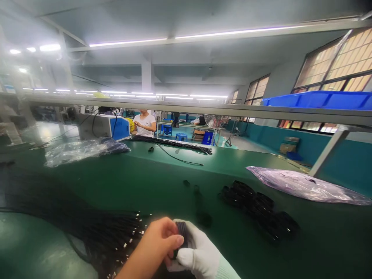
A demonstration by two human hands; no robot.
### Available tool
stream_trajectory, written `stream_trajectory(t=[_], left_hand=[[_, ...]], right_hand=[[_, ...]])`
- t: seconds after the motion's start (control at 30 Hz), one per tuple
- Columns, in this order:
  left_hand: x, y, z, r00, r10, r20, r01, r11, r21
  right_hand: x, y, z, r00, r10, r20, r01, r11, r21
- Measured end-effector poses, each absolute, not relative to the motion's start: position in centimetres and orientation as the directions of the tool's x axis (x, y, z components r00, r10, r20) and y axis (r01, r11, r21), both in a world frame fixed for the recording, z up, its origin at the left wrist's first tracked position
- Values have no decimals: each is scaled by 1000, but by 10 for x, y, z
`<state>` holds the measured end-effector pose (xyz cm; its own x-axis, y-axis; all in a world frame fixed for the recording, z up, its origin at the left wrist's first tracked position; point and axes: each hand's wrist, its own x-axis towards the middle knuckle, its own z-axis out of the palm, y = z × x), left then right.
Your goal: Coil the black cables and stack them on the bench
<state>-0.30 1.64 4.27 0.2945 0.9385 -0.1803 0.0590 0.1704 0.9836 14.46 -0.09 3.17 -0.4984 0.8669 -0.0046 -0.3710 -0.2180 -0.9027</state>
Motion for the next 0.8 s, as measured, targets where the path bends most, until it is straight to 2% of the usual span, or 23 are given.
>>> stream_trajectory(t=[0.1, 0.2, 0.27, 0.33, 0.37, 0.43, 0.5, 0.57, 0.7, 0.8], left_hand=[[-4, 11, 30, 340, 929, -146, -53, 173, 983], [-8, 9, 27, 388, 912, -134, -106, 189, 976], [-11, 8, 32, 428, 892, -145, -67, 191, 979], [-14, 7, 39, 372, 915, -155, 96, 129, 987], [-15, 6, 42, 300, 947, -115, 210, 52, 976], [-17, 3, 45, 153, 984, 88, 424, -146, 894], [-16, 1, 41, 133, 933, 336, 536, -352, 767], [-16, 0, 33, 177, 869, 461, 555, -475, 683], [-15, 5, 20, 199, 813, 547, 504, -564, 654], [-14, 13, 24, 243, 827, 507, 456, -559, 693]], right_hand=[[141, -5, 40, -493, 869, -31, -321, -215, -922], [143, -8, 41, -578, 815, -45, -362, -305, -881], [144, -8, 39, -610, 791, -51, -365, -337, -868], [144, -8, 36, -607, 793, -54, -389, -357, -849], [143, -8, 35, -600, 798, -51, -418, -368, -831], [142, -7, 33, -599, 799, -52, -452, -391, -802], [140, -8, 31, -608, 792, -44, -460, -397, -794], [139, -8, 31, -636, 772, -22, -454, -397, -797], [138, -8, 31, -642, 767, -5, -460, -390, -797], [139, -7, 30, -643, 765, -10, -448, -387, -806]])
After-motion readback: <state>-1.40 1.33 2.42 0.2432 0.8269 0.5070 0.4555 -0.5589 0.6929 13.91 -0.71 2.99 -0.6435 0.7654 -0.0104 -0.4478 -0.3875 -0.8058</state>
